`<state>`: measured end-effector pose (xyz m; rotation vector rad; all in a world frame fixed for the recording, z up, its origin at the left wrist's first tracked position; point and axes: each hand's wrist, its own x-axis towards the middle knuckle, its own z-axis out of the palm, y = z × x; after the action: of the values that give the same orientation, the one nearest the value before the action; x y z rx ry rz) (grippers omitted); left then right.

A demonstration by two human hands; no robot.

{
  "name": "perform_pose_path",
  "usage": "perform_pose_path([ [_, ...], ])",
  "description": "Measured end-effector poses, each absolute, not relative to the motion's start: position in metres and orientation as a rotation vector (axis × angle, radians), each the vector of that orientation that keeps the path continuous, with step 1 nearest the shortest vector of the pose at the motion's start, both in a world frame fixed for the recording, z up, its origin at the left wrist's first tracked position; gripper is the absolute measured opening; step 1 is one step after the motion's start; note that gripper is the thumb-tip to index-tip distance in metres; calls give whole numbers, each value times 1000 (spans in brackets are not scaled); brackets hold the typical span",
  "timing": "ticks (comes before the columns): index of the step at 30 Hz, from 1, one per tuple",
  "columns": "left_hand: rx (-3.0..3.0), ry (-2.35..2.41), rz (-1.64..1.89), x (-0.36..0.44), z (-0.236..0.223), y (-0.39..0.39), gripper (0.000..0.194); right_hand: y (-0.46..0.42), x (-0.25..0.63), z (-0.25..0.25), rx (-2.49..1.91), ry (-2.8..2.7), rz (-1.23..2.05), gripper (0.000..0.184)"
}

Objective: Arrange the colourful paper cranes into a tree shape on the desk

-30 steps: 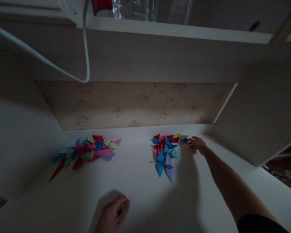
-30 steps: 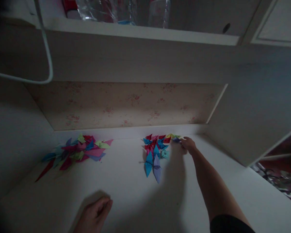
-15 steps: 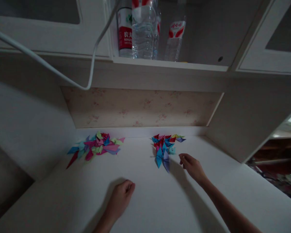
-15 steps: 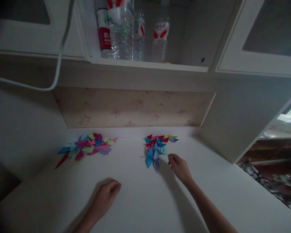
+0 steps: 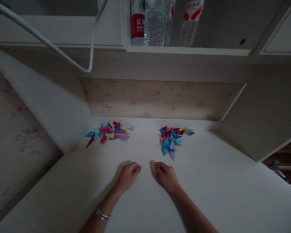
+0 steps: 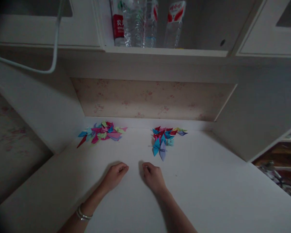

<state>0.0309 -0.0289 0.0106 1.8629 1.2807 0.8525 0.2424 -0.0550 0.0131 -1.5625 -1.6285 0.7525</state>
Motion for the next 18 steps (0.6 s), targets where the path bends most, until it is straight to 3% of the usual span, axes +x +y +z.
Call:
perform_pose_path([
  [18,1868,1396,818,36,12,-27,35,-57,252,2,-1507,-1811,717,35],
])
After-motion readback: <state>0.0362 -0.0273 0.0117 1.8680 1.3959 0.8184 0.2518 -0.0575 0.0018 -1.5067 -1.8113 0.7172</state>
